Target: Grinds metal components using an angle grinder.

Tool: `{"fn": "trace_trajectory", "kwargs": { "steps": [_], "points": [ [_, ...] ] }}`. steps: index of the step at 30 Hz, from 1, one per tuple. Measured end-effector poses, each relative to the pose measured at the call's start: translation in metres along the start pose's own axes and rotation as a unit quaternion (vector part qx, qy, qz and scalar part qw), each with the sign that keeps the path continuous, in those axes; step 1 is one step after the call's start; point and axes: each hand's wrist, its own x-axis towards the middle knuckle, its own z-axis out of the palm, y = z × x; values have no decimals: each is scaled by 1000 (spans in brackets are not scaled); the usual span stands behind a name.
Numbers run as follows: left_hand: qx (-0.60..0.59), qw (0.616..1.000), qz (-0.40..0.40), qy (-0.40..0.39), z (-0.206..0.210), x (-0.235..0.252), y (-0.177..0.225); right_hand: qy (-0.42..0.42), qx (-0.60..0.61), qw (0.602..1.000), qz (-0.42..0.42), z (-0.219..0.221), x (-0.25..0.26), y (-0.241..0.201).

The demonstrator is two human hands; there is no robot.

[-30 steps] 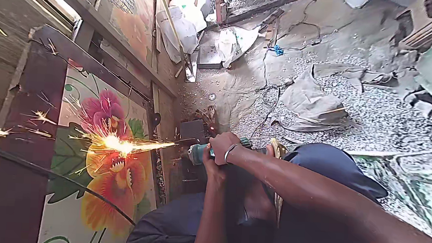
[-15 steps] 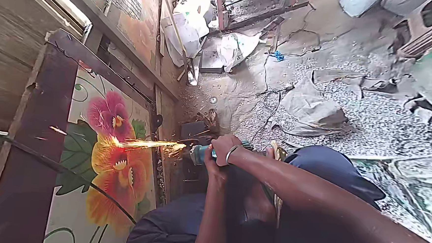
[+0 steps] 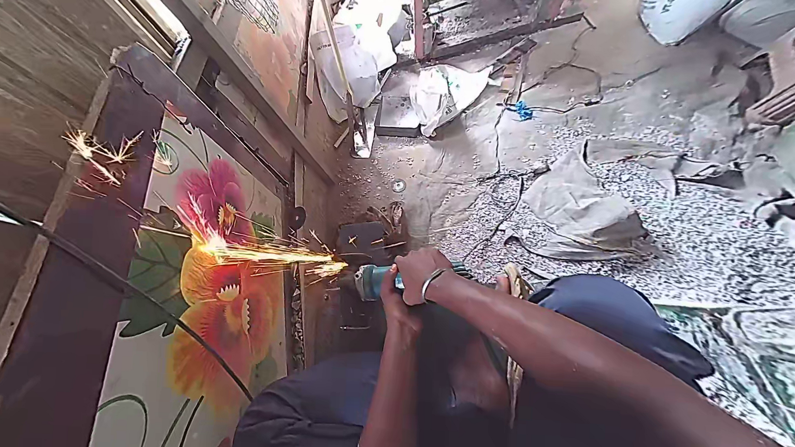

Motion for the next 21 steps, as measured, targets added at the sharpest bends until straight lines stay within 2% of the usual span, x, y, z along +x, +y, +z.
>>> {"fn": "trace_trajectory", "kwargs": {
  "steps": [5, 9, 21],
  "points": [
    [-8, 1000, 3, -8, 0, 2, -3, 0, 0, 1000, -5, 0, 2, 2],
    [28, 999, 27, 11, -2, 0, -4, 20, 6, 1000, -8, 7, 2, 2],
    [0, 1000, 6, -5, -2, 4, -2, 8, 2, 1000, -2, 3, 3, 1]
  ]
}}
